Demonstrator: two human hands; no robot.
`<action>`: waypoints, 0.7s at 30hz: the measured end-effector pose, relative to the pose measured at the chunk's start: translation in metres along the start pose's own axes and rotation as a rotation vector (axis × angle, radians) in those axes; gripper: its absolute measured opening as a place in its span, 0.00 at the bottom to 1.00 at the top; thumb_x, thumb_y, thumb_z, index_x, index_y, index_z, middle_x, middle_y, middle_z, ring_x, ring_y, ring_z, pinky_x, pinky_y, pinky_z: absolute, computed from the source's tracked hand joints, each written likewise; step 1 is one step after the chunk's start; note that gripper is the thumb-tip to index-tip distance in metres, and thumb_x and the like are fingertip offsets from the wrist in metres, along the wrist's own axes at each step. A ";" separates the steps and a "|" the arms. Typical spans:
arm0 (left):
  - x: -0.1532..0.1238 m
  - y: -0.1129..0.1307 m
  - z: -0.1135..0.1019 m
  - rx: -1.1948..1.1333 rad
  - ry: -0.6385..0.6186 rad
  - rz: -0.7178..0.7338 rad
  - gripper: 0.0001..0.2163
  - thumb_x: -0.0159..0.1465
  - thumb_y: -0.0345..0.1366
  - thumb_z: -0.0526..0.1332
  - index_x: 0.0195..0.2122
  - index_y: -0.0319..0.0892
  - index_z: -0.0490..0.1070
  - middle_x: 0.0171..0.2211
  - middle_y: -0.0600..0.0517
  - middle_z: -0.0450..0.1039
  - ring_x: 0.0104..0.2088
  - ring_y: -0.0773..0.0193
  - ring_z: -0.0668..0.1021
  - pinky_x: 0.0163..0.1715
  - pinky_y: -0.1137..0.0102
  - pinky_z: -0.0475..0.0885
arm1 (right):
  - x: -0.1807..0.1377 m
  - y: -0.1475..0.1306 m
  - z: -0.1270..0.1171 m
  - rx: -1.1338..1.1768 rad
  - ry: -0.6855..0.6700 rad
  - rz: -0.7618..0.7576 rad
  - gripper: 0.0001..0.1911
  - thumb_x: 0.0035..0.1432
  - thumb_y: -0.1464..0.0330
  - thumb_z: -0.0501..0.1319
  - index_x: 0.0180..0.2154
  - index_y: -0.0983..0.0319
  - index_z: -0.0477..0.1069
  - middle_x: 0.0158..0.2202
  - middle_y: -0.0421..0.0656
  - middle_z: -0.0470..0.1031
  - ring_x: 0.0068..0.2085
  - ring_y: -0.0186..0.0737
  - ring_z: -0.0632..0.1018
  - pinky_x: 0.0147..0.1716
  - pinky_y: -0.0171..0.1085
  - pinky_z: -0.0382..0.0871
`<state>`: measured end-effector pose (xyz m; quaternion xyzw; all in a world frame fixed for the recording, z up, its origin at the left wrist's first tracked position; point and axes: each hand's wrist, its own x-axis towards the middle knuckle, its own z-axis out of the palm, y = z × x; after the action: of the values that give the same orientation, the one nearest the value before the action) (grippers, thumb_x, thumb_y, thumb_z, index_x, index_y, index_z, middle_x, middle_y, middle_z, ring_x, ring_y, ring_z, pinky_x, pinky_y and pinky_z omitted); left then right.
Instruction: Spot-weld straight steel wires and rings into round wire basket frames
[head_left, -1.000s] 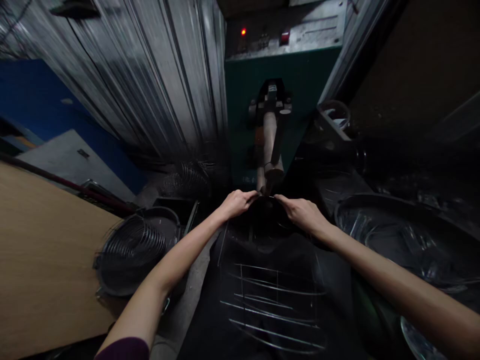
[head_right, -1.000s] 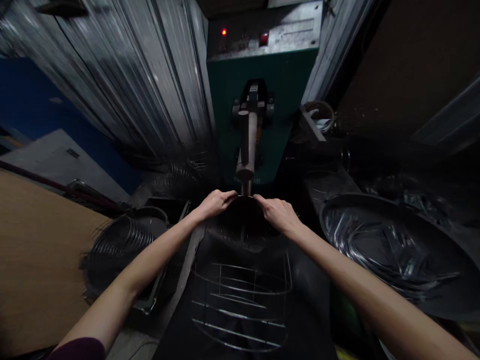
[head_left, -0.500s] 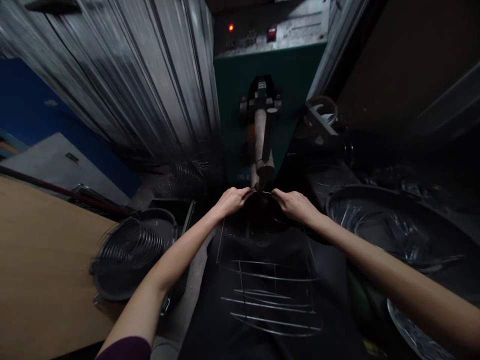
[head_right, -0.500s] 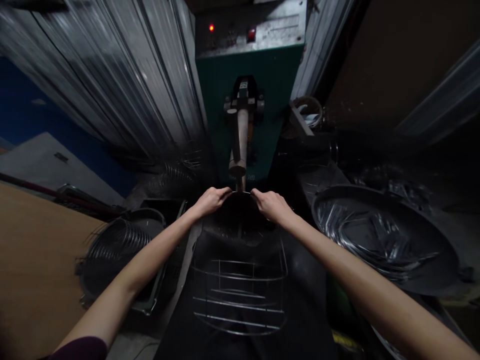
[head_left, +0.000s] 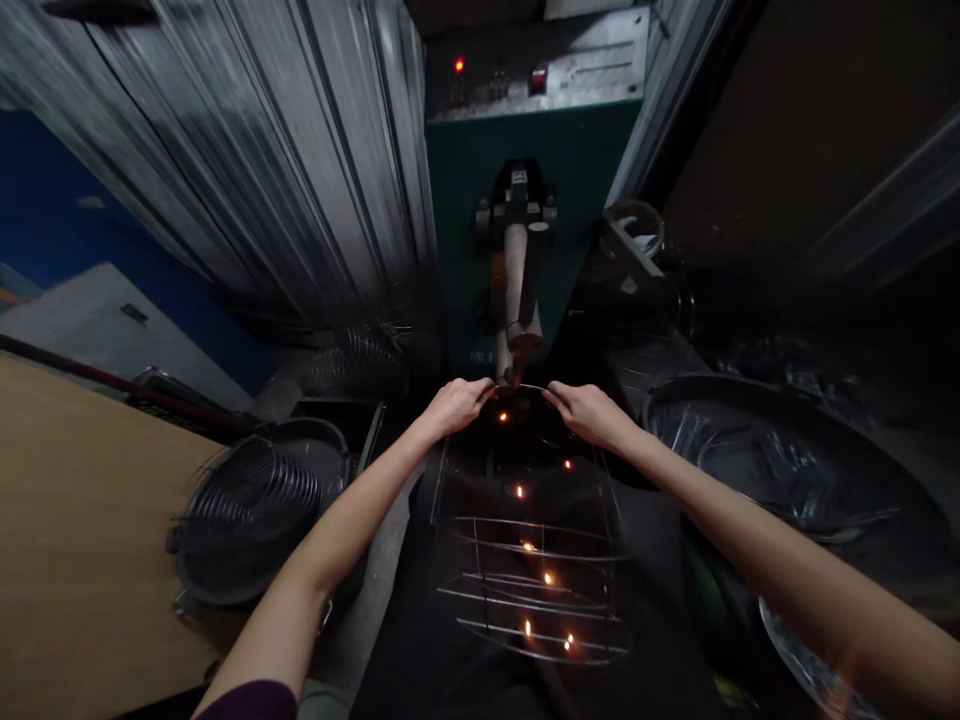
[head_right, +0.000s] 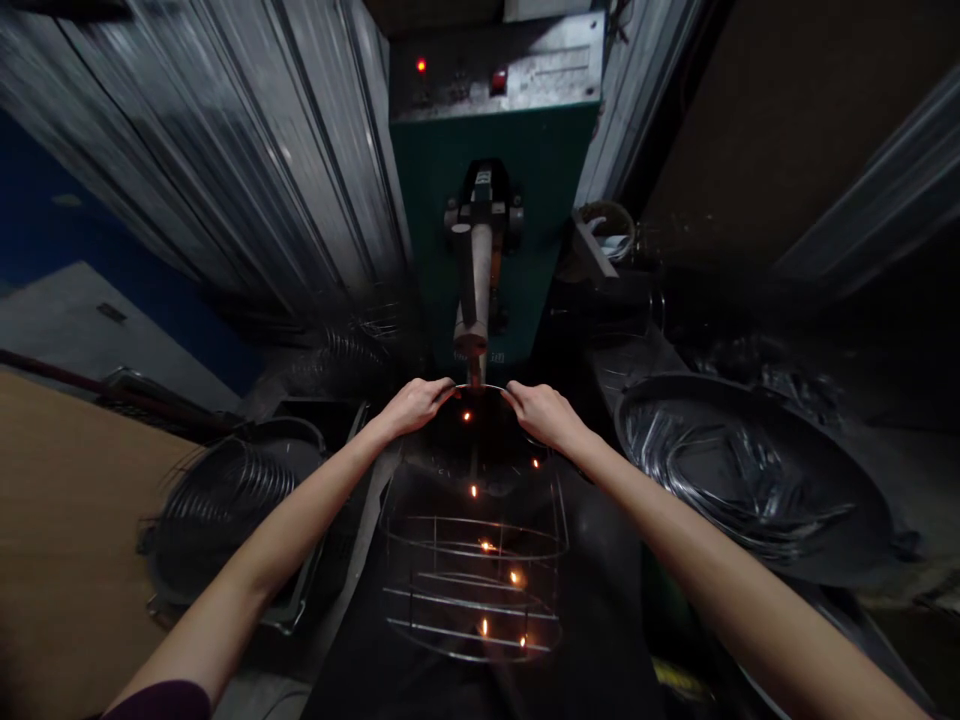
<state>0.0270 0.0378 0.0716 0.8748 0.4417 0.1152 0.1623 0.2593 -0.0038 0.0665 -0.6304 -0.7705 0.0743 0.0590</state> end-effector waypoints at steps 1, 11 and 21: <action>-0.001 0.000 -0.001 0.013 0.004 -0.002 0.16 0.67 0.43 0.46 0.40 0.44 0.71 0.29 0.50 0.74 0.27 0.63 0.75 0.28 0.73 0.61 | 0.000 -0.001 0.000 -0.011 0.006 0.004 0.17 0.66 0.60 0.45 0.35 0.60 0.67 0.26 0.43 0.72 0.27 0.39 0.73 0.24 0.33 0.52; -0.004 -0.007 -0.002 0.027 0.031 0.035 0.15 0.67 0.41 0.47 0.38 0.43 0.71 0.23 0.52 0.71 0.22 0.67 0.70 0.25 0.73 0.57 | -0.004 -0.005 -0.012 0.215 -0.057 0.005 0.18 0.65 0.60 0.44 0.36 0.61 0.70 0.31 0.44 0.74 0.31 0.40 0.74 0.31 0.34 0.60; -0.039 0.001 -0.003 -0.344 0.171 -0.055 0.14 0.65 0.42 0.50 0.43 0.44 0.73 0.31 0.51 0.75 0.31 0.65 0.75 0.33 0.74 0.64 | -0.053 0.004 -0.012 0.451 -0.041 0.084 0.16 0.63 0.63 0.46 0.30 0.62 0.67 0.30 0.44 0.72 0.32 0.38 0.72 0.35 0.34 0.62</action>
<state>0.0038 0.0059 0.0724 0.8088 0.4513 0.2585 0.2743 0.2755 -0.0542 0.0777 -0.6309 -0.7087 0.2596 0.1797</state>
